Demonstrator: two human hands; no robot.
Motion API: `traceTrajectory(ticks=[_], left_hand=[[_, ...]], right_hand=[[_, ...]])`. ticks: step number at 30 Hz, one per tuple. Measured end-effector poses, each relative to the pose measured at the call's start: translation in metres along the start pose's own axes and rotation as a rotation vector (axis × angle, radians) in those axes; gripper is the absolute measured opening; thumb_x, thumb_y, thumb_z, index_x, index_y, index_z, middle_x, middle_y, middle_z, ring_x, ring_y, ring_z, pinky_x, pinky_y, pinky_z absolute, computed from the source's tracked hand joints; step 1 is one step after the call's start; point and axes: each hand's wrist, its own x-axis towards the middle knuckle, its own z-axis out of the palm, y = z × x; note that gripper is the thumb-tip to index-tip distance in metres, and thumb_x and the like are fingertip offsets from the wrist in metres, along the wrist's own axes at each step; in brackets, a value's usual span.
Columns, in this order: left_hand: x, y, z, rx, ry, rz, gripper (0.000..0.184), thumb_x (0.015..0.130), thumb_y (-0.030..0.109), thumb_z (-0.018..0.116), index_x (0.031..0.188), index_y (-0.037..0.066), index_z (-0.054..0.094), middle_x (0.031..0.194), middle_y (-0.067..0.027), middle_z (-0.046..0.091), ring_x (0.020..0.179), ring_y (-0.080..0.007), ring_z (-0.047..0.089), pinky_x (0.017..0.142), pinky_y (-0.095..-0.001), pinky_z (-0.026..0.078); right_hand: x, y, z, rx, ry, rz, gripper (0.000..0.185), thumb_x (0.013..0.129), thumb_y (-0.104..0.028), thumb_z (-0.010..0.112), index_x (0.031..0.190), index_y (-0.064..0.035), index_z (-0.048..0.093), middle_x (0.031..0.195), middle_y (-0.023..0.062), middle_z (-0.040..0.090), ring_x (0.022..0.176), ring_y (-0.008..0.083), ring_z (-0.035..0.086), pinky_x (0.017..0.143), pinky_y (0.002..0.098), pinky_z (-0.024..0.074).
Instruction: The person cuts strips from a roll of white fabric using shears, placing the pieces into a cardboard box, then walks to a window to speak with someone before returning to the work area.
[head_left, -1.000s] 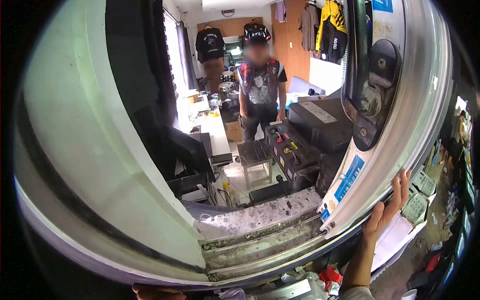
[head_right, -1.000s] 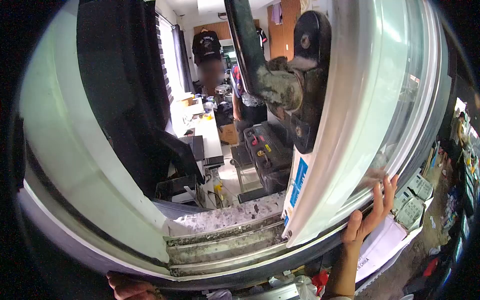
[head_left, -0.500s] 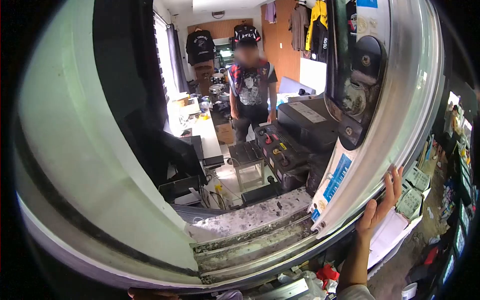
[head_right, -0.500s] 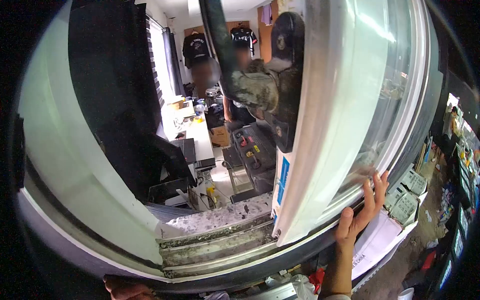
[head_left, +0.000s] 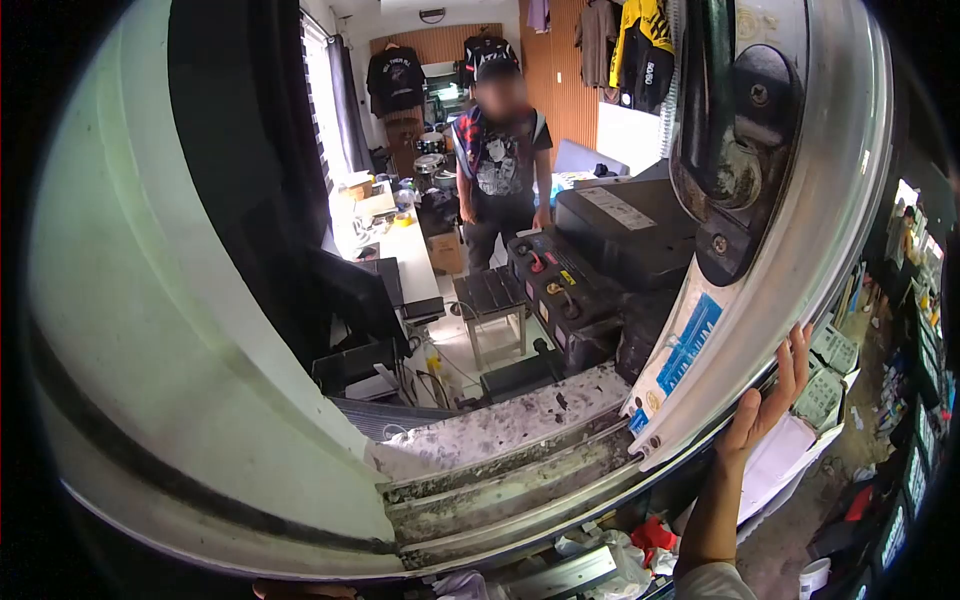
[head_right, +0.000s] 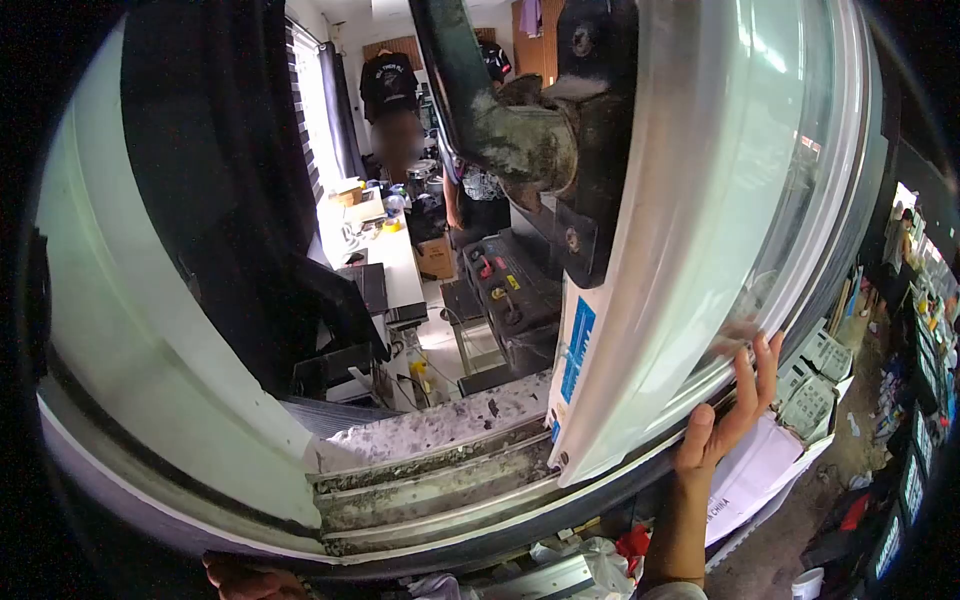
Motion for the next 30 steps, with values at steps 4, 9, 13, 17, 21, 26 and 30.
traceTrajectory(ticks=[4,9,13,17,21,26,30], left_hand=[[0.000,0.000,0.000,-0.002,-0.001,0.014,0.014,0.092,0.022,0.059,0.093,0.010,0.065,0.085,-0.0042,0.062,0.073,-0.0186,0.057,0.065,-0.0363,0.042],[-0.002,0.000,-0.001,-0.005,-0.001,0.036,0.015,0.092,0.022,0.058,0.094,0.010,0.066,0.085,-0.0043,0.062,0.073,-0.0186,0.057,0.064,-0.0363,0.043],[-0.004,-0.001,-0.002,-0.001,0.004,0.060,0.016,0.092,0.023,0.058,0.095,0.010,0.066,0.086,-0.0044,0.062,0.073,-0.0185,0.057,0.064,-0.0363,0.043],[-0.003,0.005,-0.003,-0.011,-0.020,-0.019,0.023,0.095,0.025,0.053,0.105,0.011,0.068,0.086,-0.0045,0.061,0.073,-0.0187,0.057,0.064,-0.0354,0.044],[-0.005,0.000,-0.005,0.030,-0.029,0.093,0.022,0.095,0.025,0.053,0.102,0.010,0.068,0.086,-0.0046,0.061,0.074,-0.0194,0.058,0.065,-0.0352,0.044],[0.005,0.001,-0.003,-0.049,-0.030,-0.016,0.021,0.094,0.023,0.054,0.102,0.009,0.067,0.087,-0.0058,0.061,0.076,-0.0209,0.060,0.065,-0.0372,0.046],[0.005,0.001,-0.005,-0.090,-0.029,-0.084,0.018,0.093,0.021,0.056,0.098,0.007,0.066,0.086,-0.0066,0.062,0.076,-0.0216,0.060,0.066,-0.0385,0.047]], right_hand=[[0.000,0.000,0.000,-0.002,0.002,-0.007,0.054,0.100,-0.040,0.039,0.137,-0.0004,0.045,0.147,0.0230,0.038,0.141,0.0421,0.028,0.116,0.0523,0.0194],[0.000,0.000,-0.002,-0.021,-0.015,0.001,0.054,0.100,-0.041,0.039,0.136,-0.0009,0.046,0.147,0.0223,0.039,0.141,0.0414,0.028,0.116,0.0523,0.0191],[0.000,0.002,-0.001,-0.005,-0.004,-0.013,0.054,0.100,-0.041,0.039,0.136,-0.0010,0.046,0.146,0.0223,0.039,0.141,0.0412,0.029,0.116,0.0522,0.0192],[0.000,0.002,-0.001,-0.011,-0.007,-0.018,0.053,0.101,-0.040,0.038,0.136,-0.0007,0.046,0.147,0.0224,0.039,0.141,0.0412,0.029,0.116,0.0520,0.0195],[0.000,0.002,-0.002,-0.019,-0.017,-0.024,0.052,0.101,-0.036,0.038,0.136,0.0000,0.046,0.147,0.0224,0.039,0.141,0.0407,0.029,0.116,0.0514,0.0197],[-0.002,0.003,-0.003,-0.013,-0.008,-0.010,0.050,0.099,-0.033,0.039,0.136,0.0002,0.048,0.145,0.0226,0.041,0.141,0.0418,0.030,0.115,0.0522,0.0201],[-0.002,0.004,-0.002,0.000,0.002,0.001,0.048,0.098,-0.029,0.040,0.134,0.0003,0.050,0.145,0.0229,0.042,0.140,0.0433,0.031,0.115,0.0534,0.0208]])
